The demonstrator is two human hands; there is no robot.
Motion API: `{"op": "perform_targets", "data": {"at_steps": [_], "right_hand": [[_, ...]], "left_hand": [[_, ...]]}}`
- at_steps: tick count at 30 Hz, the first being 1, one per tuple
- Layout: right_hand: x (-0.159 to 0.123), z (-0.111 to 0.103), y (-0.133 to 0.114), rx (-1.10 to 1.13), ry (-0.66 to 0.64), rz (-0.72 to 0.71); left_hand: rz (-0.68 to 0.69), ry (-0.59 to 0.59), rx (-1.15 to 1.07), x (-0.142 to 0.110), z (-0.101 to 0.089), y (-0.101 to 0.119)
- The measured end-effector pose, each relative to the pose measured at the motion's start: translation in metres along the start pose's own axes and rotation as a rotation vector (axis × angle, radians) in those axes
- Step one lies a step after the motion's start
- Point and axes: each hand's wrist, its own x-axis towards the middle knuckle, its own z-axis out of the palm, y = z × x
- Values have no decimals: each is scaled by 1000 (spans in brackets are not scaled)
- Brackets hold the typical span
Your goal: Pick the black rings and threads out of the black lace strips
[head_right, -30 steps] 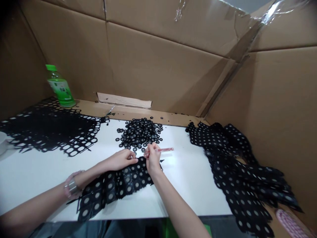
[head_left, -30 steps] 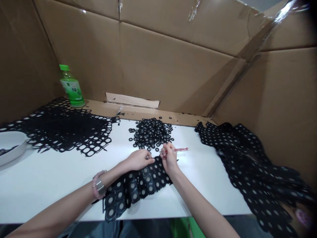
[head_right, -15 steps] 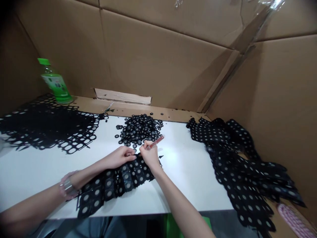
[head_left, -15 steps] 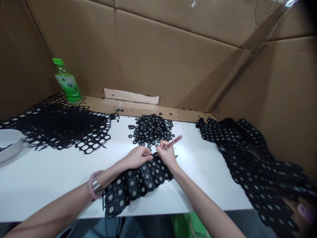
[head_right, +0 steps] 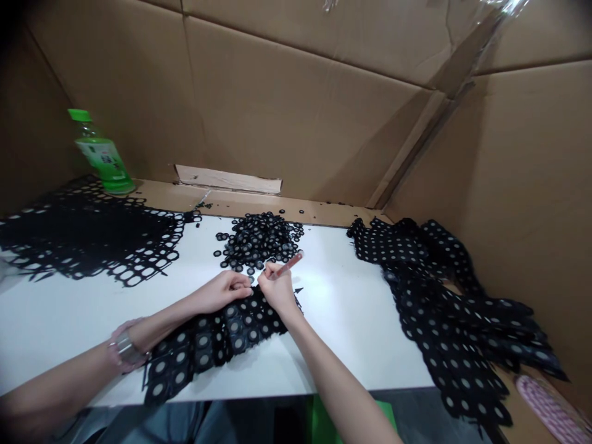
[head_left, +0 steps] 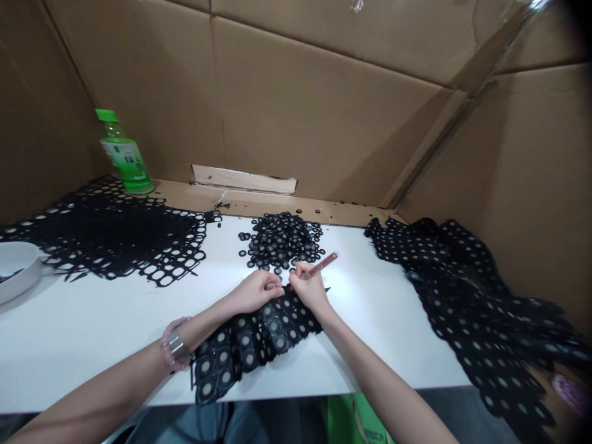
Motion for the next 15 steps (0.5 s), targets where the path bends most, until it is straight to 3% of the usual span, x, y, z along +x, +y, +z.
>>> {"op": "perform_targets", "data": {"at_steps": [15], "right_hand": [[-2,-5,-4,107,-60,70]], "left_hand": [[-21,-1,132,-6,-3,2]]}}
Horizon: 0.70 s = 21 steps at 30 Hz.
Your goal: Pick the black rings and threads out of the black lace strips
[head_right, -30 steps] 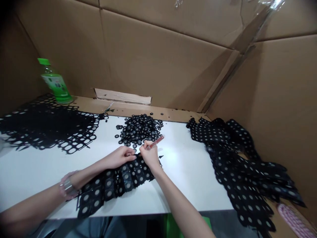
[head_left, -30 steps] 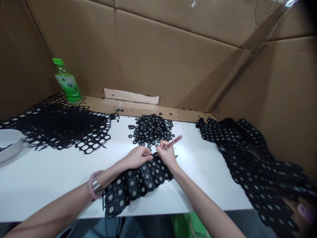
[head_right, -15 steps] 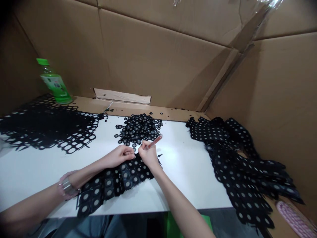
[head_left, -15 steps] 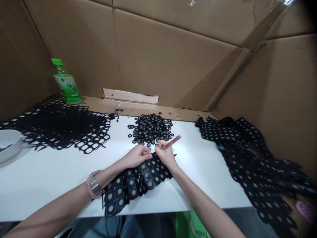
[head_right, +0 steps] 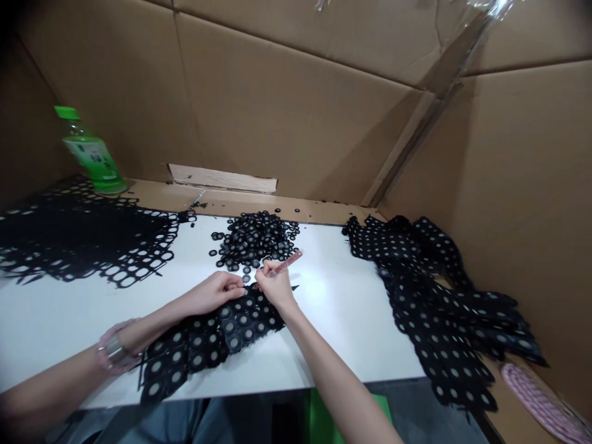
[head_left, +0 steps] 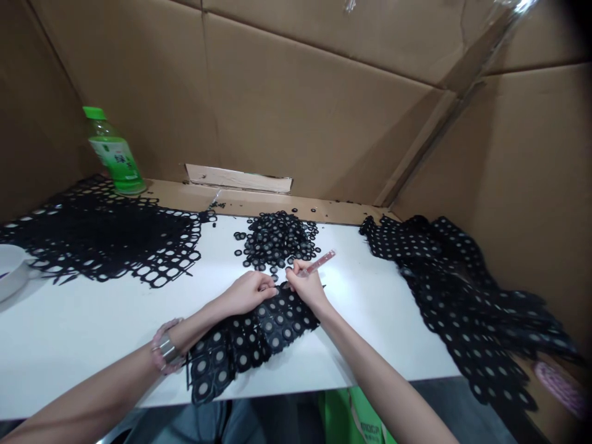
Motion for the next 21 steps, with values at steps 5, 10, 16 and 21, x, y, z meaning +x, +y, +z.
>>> {"op": "perform_targets", "data": {"at_steps": [5,10,16,21], "right_hand": [[0,1,0,-43,-28,-40],[-2,6,1,-81,-20,-104],[1,5,8,54,38,-44],[7,-1,14,289,168,37]], "left_hand": [[18,7,-13,1,1,-3],[23,22,-64,0,2,-2],[36,14,-111,-2,1,1],[-37,38,41,6,1,12]]}}
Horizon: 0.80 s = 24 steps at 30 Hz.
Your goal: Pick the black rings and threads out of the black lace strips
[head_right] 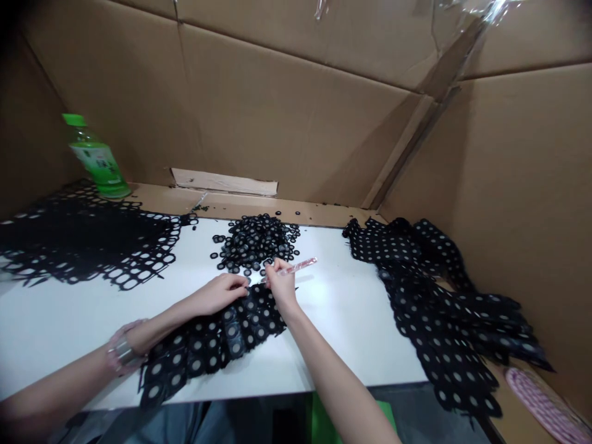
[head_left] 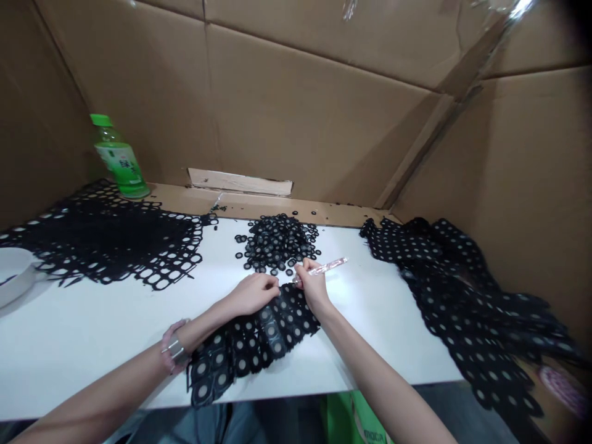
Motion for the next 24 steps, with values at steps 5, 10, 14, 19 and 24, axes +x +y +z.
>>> {"op": "perform_targets", "data": {"at_steps": [5,10,14,19,24], "right_hand": [[-1,1,-3,165,86,8],[-1,0,-2,232,133,6],[-1,0,-3,227,152,0],[0,0,-5,149,136,-5],[2,-3,0,-28,68,-16]], "left_hand": [[-54,34,191,9,1,10],[-28,27,110,4,1,8],[-25,45,89,2,4,9],[-17,109,188,10,11,10],[34,121,140,11,12,3]]}}
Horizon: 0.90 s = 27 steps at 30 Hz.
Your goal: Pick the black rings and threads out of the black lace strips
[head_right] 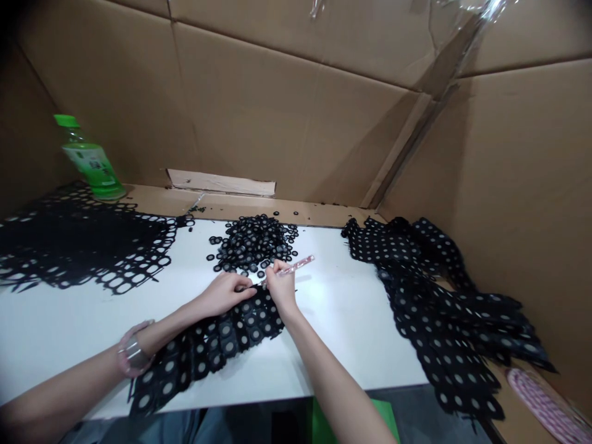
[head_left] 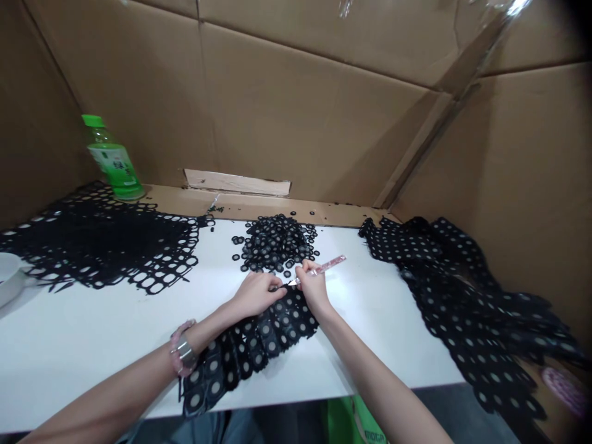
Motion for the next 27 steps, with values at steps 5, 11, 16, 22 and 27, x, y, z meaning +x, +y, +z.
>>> {"op": "perform_targets", "data": {"at_steps": [5,11,16,22,27], "right_hand": [[-1,-2,0,-139,-47,-22],[-2,-1,-7,-244,-68,-69],[-5,2,-6,-286,-113,-125],[-8,3,-4,-203,-147,-128],[1,-1,-3,21,-21,-14]], "left_hand": [[-27,-3,1,-1,-1,-1],[-18,-1,-38,-1,-1,-2],[-6,-6,-78,0,0,-2],[-25,-13,-153,-1,0,-1],[-6,34,-65,-5,-4,4]]}}
